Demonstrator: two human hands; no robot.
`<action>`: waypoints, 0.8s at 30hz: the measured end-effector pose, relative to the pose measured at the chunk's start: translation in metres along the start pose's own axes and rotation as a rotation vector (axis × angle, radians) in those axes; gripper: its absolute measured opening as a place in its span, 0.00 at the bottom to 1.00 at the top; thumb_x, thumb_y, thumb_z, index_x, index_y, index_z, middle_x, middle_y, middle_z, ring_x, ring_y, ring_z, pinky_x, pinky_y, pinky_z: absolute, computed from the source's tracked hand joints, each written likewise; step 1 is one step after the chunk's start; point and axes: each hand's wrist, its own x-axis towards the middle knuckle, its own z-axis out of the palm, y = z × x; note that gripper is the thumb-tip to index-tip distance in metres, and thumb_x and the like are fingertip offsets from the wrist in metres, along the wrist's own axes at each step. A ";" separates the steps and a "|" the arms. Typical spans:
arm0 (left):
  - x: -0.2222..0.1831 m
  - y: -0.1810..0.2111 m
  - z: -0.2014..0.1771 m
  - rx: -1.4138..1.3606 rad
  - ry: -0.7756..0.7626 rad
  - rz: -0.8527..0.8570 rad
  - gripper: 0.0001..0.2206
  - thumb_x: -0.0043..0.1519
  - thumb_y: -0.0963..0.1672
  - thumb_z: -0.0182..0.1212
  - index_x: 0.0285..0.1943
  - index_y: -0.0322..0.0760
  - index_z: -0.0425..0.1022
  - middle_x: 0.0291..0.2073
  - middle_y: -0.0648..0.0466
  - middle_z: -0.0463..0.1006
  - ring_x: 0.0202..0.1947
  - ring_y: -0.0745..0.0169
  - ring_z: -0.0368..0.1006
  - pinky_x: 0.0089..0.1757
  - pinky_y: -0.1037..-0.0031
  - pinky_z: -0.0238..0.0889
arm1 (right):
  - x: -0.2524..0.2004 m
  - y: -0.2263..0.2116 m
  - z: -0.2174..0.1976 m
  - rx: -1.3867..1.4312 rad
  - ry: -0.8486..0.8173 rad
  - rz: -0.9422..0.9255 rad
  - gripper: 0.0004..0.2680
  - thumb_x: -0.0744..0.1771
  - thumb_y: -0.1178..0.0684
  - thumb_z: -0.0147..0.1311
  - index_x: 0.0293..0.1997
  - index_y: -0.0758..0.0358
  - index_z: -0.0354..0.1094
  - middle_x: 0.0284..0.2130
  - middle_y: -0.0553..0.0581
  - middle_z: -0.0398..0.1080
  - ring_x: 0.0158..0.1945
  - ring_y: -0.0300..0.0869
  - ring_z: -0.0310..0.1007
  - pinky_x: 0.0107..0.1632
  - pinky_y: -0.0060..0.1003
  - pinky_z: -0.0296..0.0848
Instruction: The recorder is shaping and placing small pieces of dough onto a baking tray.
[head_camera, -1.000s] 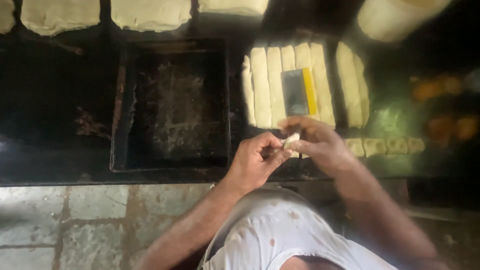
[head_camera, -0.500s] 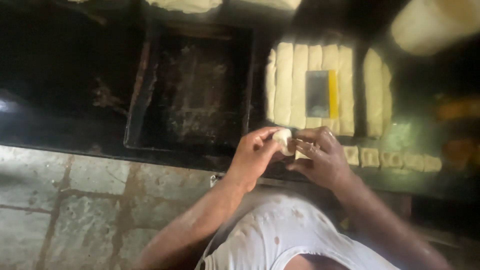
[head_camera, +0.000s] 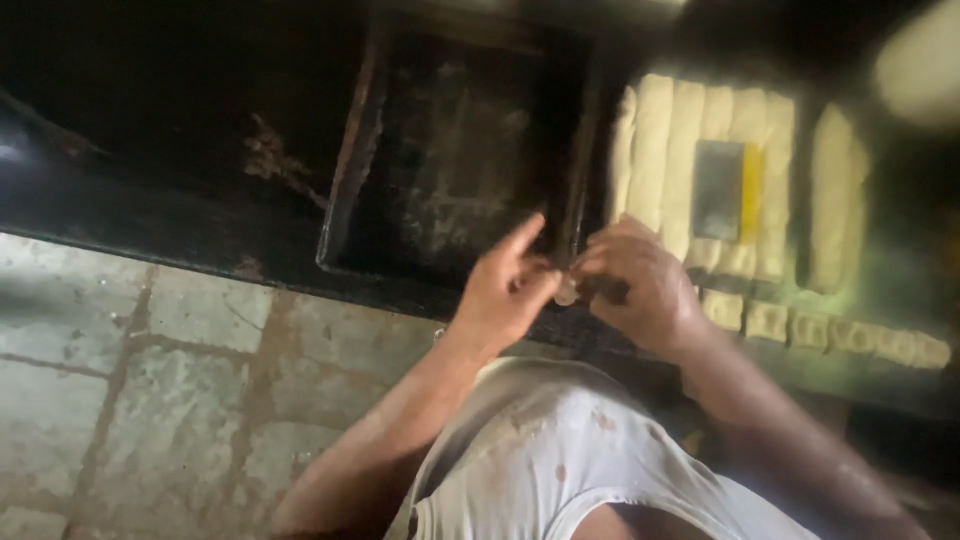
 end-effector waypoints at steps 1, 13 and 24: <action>0.005 -0.003 -0.010 -0.006 -0.003 -0.006 0.29 0.62 0.42 0.61 0.75 0.44 0.60 0.44 0.44 0.88 0.43 0.54 0.82 0.45 0.69 0.72 | 0.007 0.000 0.008 0.000 -0.007 0.006 0.14 0.55 0.59 0.64 0.43 0.59 0.78 0.46 0.58 0.76 0.61 0.51 0.69 0.65 0.52 0.66; 0.081 -0.046 -0.032 0.881 -0.151 0.513 0.14 0.48 0.41 0.69 0.43 0.33 0.79 0.41 0.45 0.79 0.46 0.41 0.74 0.45 0.55 0.67 | -0.017 0.020 -0.003 -0.029 0.297 0.359 0.08 0.70 0.56 0.57 0.54 0.58 0.76 0.54 0.60 0.76 0.45 0.48 0.79 0.38 0.38 0.79; 0.074 -0.030 -0.029 0.810 -0.432 0.399 0.09 0.58 0.43 0.68 0.43 0.33 0.82 0.40 0.44 0.79 0.46 0.42 0.75 0.46 0.59 0.68 | -0.132 0.095 -0.024 -0.409 0.323 0.578 0.06 0.70 0.51 0.61 0.49 0.58 0.78 0.41 0.59 0.79 0.42 0.50 0.78 0.45 0.44 0.75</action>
